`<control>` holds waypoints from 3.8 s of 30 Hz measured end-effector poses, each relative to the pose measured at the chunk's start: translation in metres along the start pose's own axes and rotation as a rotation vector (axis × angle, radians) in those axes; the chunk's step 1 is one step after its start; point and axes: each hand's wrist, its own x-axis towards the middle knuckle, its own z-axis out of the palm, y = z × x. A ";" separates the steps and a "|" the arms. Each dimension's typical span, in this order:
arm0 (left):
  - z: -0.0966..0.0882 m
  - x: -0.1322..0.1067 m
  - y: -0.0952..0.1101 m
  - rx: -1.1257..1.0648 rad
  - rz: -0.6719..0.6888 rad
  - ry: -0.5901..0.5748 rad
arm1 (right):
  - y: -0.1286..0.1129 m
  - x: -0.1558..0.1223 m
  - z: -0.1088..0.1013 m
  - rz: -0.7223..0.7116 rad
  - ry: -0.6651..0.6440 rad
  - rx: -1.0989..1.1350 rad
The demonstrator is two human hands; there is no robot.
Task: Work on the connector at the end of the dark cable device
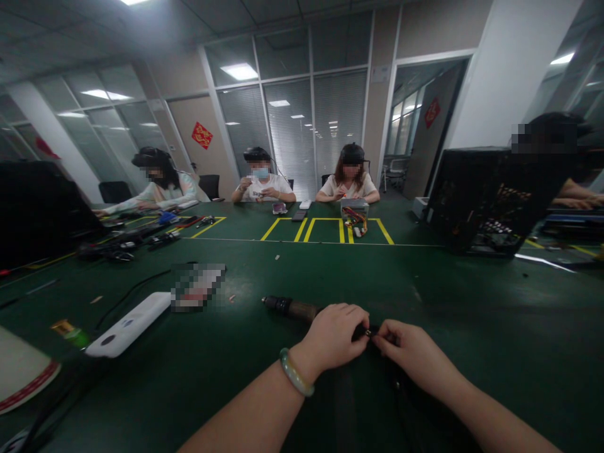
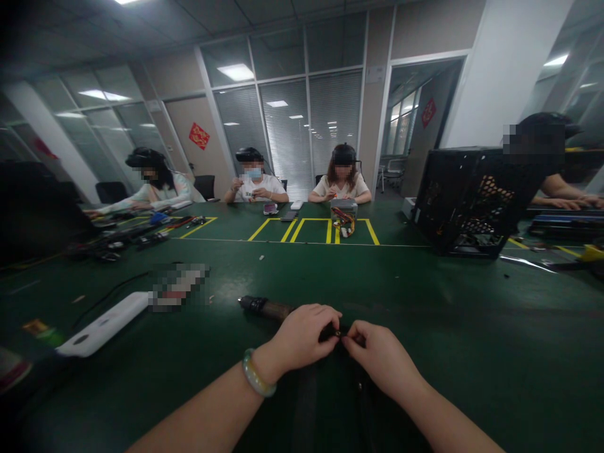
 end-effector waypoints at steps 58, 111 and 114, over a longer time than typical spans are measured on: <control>-0.002 0.000 0.002 0.010 -0.006 -0.016 | -0.002 -0.001 -0.002 0.015 -0.007 0.000; 0.006 0.002 -0.004 0.033 -0.007 0.004 | -0.002 -0.001 -0.002 -0.006 0.021 0.020; 0.006 0.002 -0.004 0.036 -0.012 -0.003 | -0.003 -0.002 -0.002 -0.002 0.009 0.034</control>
